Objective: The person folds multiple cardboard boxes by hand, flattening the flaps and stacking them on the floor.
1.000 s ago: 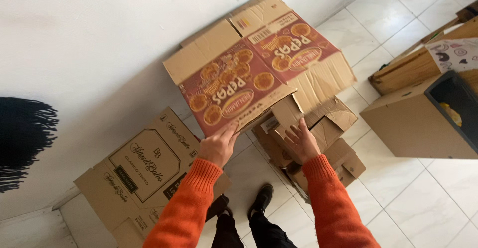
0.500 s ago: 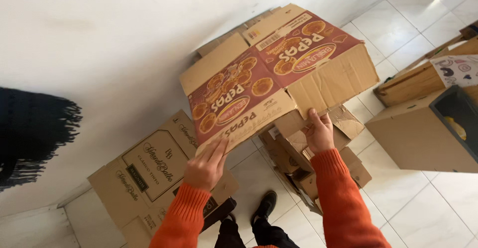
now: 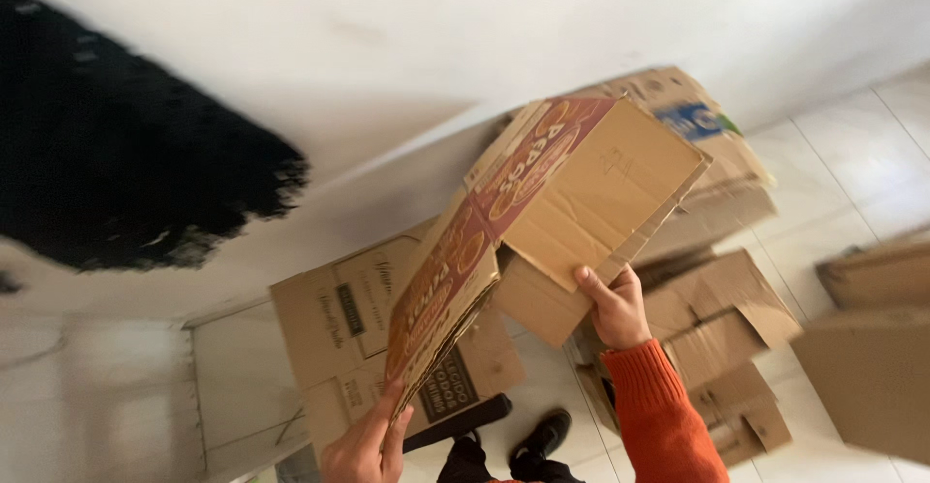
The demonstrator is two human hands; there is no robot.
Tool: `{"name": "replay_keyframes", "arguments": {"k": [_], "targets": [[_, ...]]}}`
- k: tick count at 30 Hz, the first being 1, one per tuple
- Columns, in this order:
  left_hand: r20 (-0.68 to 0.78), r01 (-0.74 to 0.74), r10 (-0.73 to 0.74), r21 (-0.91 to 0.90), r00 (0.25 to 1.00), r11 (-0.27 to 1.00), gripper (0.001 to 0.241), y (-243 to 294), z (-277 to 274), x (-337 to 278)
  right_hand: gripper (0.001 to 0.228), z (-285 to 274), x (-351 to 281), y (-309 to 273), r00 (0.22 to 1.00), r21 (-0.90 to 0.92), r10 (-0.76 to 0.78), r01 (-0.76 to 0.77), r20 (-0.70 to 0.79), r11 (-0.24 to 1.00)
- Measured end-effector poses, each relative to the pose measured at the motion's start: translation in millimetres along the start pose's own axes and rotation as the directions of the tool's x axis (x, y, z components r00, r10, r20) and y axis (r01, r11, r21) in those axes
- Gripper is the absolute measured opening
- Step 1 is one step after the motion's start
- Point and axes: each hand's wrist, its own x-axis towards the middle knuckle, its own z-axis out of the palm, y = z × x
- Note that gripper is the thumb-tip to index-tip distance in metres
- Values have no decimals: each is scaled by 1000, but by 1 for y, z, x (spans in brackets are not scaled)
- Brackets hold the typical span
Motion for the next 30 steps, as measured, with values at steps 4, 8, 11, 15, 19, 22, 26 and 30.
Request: {"name": "replay_keyframes", "arguments": {"k": [4,8,11,15,19,22,26,30], "targets": [[-61,155,-161,-91,985,984,45,-26,-14,-27,45,52,4,19,993,-128,-2,17,115,992],[-135,248,-247,-11,959,969,34,-75,8,-64,53,92,15,41,983,-154,71,-45,167,987],[31,550,-549,-71,835,832,39,-64,-27,-51,50,117,15,46,973,-199,67,-23,219,980],[501,830,-663,-376,556,412,68,-63,-69,-16,47,131,25,53,975,-174,71,-34,211,984],[318,655,-572,-390,756,648,56,-110,-34,-49,53,137,37,55,971,-233,154,-109,184,966],[406,646,-517,-316,754,694,52,-126,-32,-46,41,125,47,61,972,-216,154,-114,180,970],[152,612,-593,-175,791,771,56,-138,-33,-49,21,112,68,49,959,-264,146,-79,243,961],[-40,689,-691,-64,721,722,44,-154,-43,-51,33,122,76,0,940,-385,292,-206,179,899]]}}
